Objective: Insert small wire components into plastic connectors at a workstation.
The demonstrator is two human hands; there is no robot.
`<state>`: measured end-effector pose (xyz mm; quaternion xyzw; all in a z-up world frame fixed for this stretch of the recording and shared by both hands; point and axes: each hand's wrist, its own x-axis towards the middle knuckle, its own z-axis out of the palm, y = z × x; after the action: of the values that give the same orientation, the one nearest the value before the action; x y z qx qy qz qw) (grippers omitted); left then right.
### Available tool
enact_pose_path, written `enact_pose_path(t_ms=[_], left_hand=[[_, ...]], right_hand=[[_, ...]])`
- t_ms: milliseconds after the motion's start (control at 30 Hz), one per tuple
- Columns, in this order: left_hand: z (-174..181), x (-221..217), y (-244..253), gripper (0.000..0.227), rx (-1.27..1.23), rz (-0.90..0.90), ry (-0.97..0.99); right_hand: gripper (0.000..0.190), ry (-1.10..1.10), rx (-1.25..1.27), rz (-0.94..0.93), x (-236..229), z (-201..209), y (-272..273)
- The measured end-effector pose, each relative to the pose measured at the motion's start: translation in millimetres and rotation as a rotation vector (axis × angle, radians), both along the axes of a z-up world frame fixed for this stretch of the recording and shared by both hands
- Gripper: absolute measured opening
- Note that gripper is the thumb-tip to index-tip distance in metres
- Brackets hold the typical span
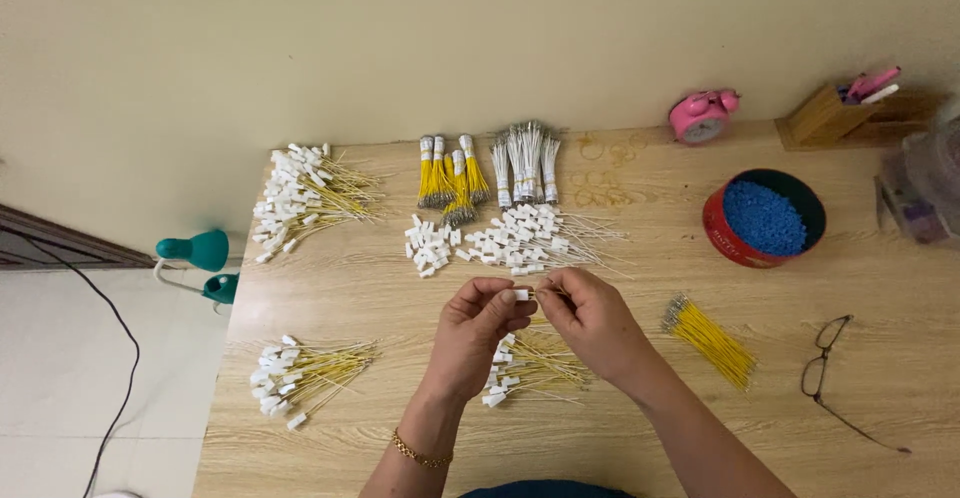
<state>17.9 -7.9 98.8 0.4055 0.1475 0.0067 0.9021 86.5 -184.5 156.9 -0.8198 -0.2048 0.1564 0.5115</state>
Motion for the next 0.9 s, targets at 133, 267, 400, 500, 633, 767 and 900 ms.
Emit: enact_pose_path(t_ms=[133, 267, 400, 500, 633, 767, 900], left_hand=[[-12, 0, 0, 0.013, 0.031, -0.005, 0.019], [-34, -6, -2, 0.013, -0.001, -0.001, 0.077], [-69, -5, 6, 0.015, 0.105, -0.026, 0.131], [-85, 6, 27, 0.019, 0.474, -0.057, 0.238], [-142, 38, 67, 0.021, 1.037, -0.037, 0.301], [-169, 73, 83, 0.027, 1.699, -0.083, 0.346], [-163, 94, 86, 0.027, 1.901, -0.239, 0.443]], right_hand=[[0.016, -0.069, 0.002, 0.013, -2, -12, 4], [0.015, 0.005, 0.015, -0.016, -7, -23, 10], [0.02, 0.058, -0.124, -0.019, -5, -49, 12], [0.019, 0.074, -0.283, 0.082, 4, -116, 10], [0.025, 0.034, -0.39, 0.126, -1, -168, 2], [0.023, 0.051, -0.425, 0.208, -2, -203, -4], [0.022, -0.009, -0.233, 0.152, 13, -167, -7]])
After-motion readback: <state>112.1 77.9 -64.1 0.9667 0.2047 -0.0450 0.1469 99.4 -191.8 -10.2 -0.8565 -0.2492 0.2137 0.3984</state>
